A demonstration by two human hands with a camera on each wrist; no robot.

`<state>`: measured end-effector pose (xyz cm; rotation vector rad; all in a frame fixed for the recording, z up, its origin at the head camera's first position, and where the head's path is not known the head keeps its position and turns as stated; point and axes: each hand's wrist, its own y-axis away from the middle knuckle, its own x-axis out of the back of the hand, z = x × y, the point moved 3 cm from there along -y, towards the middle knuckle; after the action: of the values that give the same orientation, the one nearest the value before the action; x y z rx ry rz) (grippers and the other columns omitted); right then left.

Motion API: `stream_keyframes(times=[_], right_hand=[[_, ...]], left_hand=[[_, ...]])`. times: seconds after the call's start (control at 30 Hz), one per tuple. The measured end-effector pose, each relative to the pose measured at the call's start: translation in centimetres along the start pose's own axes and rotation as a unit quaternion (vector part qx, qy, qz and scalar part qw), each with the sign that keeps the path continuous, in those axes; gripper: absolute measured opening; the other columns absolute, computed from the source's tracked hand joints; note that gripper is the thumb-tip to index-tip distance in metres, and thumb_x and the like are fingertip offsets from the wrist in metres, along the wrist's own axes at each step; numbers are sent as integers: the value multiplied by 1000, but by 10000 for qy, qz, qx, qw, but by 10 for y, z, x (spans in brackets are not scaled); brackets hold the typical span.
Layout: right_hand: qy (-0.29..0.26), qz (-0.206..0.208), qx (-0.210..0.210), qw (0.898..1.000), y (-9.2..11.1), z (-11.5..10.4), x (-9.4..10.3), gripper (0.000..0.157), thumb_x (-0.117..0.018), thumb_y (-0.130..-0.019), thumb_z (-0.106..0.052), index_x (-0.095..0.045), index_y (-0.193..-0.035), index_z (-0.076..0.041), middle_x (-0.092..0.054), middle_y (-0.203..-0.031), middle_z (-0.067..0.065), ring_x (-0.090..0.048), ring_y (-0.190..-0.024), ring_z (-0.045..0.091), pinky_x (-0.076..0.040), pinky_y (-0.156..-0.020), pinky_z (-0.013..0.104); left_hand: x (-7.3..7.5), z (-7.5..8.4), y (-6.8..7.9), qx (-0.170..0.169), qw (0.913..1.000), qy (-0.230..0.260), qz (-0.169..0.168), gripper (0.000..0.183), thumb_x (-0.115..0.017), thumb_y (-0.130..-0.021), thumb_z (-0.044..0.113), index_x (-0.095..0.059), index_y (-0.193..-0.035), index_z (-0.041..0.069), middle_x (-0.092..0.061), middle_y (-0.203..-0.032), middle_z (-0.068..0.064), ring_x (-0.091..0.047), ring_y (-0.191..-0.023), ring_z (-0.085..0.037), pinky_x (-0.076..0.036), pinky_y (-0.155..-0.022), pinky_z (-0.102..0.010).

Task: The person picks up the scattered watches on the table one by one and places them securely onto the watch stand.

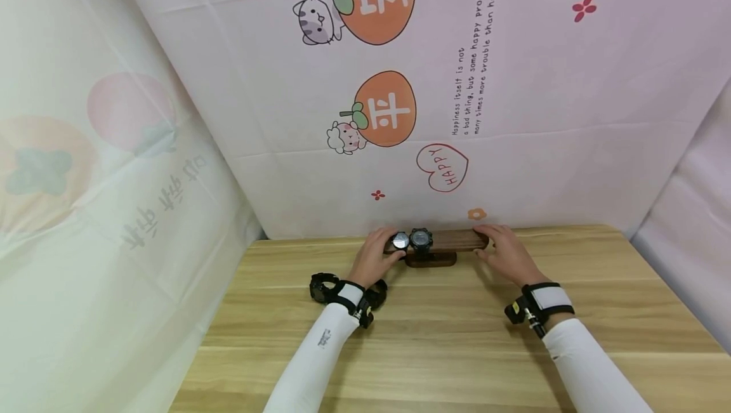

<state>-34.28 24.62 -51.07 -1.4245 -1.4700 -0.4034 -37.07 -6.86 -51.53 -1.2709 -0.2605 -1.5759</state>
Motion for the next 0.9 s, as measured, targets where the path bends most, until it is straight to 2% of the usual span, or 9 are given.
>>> stream_keyframes(times=[0.27, 0.9], right_hand=[[28, -11, 2, 10000, -1, 1, 0, 57, -74, -83, -14, -53, -134, 1, -50, -135, 23, -40, -123, 41, -39, -99, 60], [68, -72, -173, 9998, 0, 0, 0, 58, -74, -83, -14, -52, -135, -1, -50, -136, 21, -40, -124, 40, -38, -100, 59]], left_hand=[[0, 0, 1, -4, 10000, -12, -24, 58, -65, -91, 39, -48, -142, 16, -48, -143, -8, -39, -132, -18, -37, -109, -35], [2, 0, 3, 85, 9999, -71, -86, 62, -68, -90, 36, -45, -143, 15, -47, -143, -5, -40, -131, -17, -38, -108, -35]])
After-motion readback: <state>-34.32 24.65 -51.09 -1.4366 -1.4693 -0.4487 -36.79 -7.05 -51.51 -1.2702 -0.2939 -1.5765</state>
